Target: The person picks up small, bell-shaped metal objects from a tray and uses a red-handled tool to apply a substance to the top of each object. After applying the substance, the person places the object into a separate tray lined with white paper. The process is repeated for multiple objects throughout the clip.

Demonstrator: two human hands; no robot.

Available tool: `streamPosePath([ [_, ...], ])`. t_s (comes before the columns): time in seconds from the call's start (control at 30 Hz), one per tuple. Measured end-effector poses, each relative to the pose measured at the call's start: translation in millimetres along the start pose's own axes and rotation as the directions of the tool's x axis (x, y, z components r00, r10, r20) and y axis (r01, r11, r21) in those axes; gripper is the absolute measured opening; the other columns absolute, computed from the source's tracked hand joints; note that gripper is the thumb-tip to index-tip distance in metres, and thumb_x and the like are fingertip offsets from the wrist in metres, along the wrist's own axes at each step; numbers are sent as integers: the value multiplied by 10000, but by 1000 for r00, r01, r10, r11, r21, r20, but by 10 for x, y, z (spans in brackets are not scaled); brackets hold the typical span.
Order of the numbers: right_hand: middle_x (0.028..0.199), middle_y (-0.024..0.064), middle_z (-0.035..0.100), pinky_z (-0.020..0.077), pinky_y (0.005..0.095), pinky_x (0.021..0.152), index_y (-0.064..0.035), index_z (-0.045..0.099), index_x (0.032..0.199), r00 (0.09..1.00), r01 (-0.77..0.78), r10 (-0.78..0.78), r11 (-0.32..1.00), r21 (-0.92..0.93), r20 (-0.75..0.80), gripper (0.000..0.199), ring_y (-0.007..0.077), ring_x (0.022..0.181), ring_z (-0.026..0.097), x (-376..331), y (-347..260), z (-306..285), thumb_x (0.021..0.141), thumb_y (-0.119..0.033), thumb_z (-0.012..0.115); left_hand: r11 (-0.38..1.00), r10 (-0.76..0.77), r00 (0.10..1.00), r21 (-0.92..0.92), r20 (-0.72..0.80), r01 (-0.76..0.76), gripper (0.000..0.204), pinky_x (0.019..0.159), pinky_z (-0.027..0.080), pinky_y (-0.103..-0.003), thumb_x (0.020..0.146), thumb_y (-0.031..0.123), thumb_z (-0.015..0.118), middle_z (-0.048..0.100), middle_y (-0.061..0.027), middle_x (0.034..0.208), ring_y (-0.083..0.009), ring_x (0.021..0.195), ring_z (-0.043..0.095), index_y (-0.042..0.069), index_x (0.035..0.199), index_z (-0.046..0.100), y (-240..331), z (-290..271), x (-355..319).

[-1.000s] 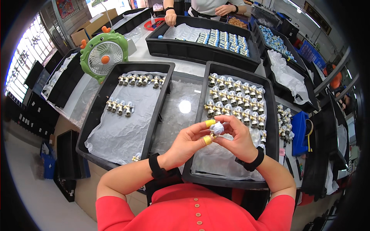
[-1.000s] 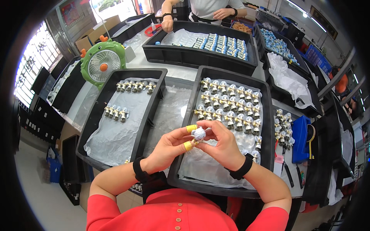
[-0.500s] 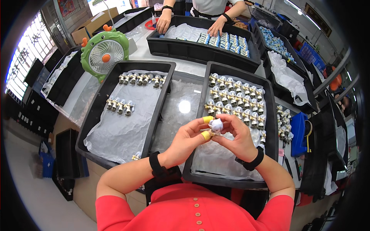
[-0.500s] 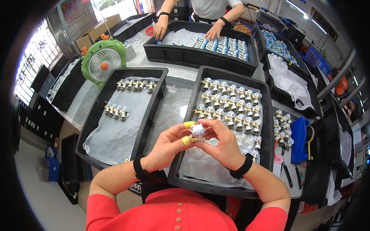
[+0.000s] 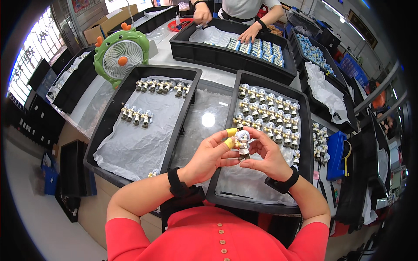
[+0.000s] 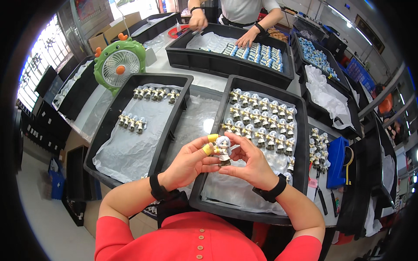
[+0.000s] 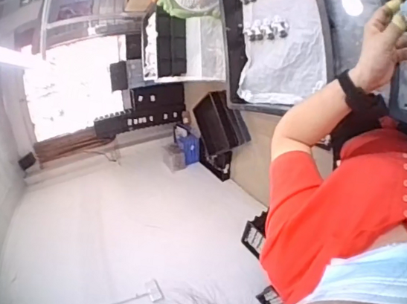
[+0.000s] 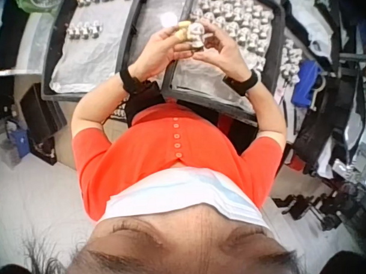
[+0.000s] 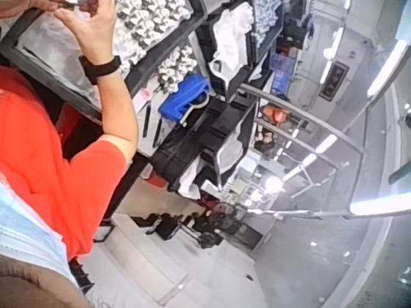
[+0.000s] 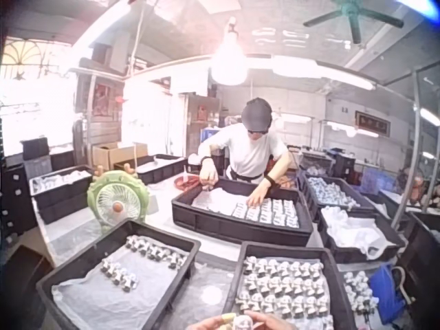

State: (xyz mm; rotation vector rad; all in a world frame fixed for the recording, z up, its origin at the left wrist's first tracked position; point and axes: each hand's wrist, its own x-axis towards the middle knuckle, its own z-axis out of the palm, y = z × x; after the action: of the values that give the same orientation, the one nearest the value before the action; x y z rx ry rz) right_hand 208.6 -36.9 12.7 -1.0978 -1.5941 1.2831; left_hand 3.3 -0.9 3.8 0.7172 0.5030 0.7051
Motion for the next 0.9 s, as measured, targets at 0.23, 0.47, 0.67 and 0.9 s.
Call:
streamPosePath([
  [0.23,1152,46,485,474,255,813,-81,392,1383,1000,6,-5,998,68,-16,802,94,892,515,14,52,10,698,-122,809,999,25,1000,19,10,-26,414,787,541,-301,952,200,528,573,-85,1118,-178,961,630,63,1320,396,-11,-9,3],
  [0.47,1177,59,468,478,267,831,-79,392,1382,1000,-15,14,999,52,8,798,120,954,508,20,87,30,703,-145,806,1000,-22,999,14,-42,23,390,745,541,-280,952,180,518,569,-62,1013,-154,869,633,64,1305,401,18,10,-12],
  [0.67,1150,62,499,475,279,844,-65,414,1361,996,-87,88,996,33,-32,767,120,974,509,2,128,49,710,-169,805,991,-134,989,-31,-67,133,349,739,528,-254,947,214,526,586,-55,979,-140,837,628,64,1256,462,37,-28,8],
  [0.9,1207,47,483,440,289,932,-43,361,1381,983,-184,173,932,311,62,735,131,1066,505,35,40,49,754,-62,745,991,-128,990,-45,-58,126,350,744,528,-252,945,223,529,603,-66,986,-157,850,635,59,1249,470,39,-17,-18],
])
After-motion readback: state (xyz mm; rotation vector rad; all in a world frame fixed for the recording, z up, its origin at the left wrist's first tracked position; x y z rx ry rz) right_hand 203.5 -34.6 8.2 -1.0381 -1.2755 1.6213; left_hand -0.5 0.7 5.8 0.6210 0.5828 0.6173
